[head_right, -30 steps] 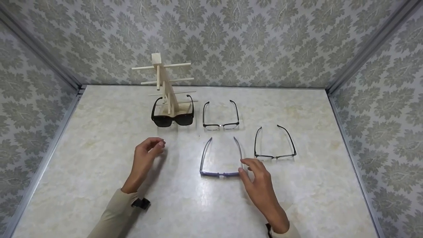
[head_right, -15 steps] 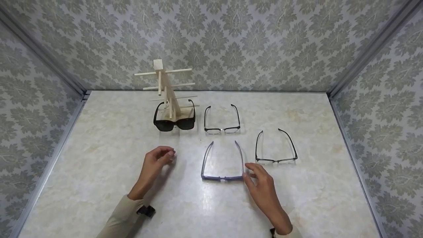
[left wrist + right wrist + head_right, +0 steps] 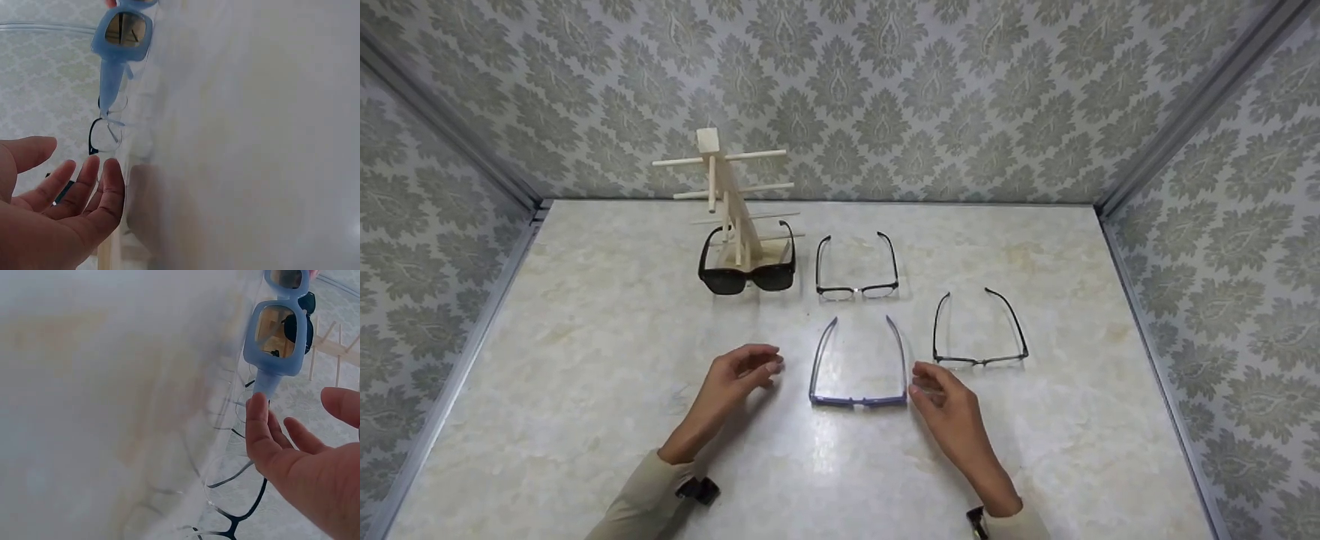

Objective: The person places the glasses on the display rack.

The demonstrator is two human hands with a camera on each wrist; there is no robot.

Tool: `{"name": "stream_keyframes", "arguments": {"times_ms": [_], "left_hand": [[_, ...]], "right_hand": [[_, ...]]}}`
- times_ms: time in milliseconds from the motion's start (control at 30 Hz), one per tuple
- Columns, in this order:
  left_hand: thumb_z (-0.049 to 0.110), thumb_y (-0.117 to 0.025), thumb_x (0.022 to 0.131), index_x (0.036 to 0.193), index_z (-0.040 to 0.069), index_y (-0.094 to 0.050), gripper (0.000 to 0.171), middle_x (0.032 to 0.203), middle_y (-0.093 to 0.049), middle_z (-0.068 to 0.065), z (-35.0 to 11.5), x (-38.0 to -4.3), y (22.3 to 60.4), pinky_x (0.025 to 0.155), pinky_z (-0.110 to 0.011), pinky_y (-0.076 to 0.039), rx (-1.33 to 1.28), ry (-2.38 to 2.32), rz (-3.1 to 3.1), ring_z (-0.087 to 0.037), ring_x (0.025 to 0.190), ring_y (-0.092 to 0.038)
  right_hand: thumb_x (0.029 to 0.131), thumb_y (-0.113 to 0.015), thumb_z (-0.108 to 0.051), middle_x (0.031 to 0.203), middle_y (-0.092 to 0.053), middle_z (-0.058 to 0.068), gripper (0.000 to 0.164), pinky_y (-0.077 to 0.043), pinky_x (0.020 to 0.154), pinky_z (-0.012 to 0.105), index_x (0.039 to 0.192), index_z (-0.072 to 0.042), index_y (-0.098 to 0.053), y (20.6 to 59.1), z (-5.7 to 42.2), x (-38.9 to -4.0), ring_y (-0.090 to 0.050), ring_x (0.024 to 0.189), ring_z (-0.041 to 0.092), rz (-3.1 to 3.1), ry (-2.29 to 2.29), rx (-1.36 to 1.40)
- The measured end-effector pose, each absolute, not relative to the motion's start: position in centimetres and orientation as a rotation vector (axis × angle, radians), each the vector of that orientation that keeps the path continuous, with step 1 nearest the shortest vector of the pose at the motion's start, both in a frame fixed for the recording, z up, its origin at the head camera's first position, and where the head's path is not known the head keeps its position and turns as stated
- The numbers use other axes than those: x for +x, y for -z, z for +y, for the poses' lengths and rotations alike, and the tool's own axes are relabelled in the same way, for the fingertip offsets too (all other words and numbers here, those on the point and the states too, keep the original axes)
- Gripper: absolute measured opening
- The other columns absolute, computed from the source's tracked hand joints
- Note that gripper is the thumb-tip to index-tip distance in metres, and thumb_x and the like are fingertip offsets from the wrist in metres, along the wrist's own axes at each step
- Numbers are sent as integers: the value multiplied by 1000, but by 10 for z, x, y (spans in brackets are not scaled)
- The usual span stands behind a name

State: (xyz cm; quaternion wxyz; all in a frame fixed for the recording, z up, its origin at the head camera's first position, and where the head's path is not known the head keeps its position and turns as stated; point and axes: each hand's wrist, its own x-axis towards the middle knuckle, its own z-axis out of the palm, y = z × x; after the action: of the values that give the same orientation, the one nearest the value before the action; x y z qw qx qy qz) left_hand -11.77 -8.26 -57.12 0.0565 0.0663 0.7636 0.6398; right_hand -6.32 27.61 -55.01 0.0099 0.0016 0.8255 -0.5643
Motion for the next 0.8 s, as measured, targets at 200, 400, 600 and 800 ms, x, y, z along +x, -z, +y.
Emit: {"name": "stream_keyframes", "arguments": {"times_ms": [200, 400, 600, 800], "left_hand": [[6, -73, 105, 130, -8, -74, 29, 115, -79, -18, -70, -113, 574, 81, -24, -63, 261, -1911, 2274, -28, 102, -76], [7, -74, 104, 140, -6, -69, 38, 117, -78, -15, -56, -109, 572, 86, -27, -64, 271, -1833, 2235, -27, 108, -76], [5, -77, 102, 145, -6, -66, 45, 117, -78, -15, -49, -109, 573, 88, -29, -63, 264, -1817, 2227, -27, 107, -76], [5, -77, 102, 149, -6, -63, 51, 114, -78, -15, -46, -108, 573, 85, -31, -64, 251, -1803, 2209, -24, 100, -76]], "right_hand": [[108, -73, -7, 139, -70, 23, 45, -63, 94, 27, 149, 7, -61, 552, 274, -67, -70, 126, 31, 2407, 1785, 60], [107, -72, -4, 137, -69, 25, 47, -64, 91, 28, 150, 8, -59, 553, 267, -74, -72, 119, 31, 2393, 1734, 90], [107, -73, -6, 131, -71, 25, 48, -65, 91, 29, 150, 7, -60, 555, 267, -76, -73, 116, 30, 2398, 1696, 129], [108, -71, -7, 131, -71, 25, 48, -65, 93, 31, 153, 6, -58, 556, 270, -74, -73, 117, 32, 2366, 1696, 136]]}}
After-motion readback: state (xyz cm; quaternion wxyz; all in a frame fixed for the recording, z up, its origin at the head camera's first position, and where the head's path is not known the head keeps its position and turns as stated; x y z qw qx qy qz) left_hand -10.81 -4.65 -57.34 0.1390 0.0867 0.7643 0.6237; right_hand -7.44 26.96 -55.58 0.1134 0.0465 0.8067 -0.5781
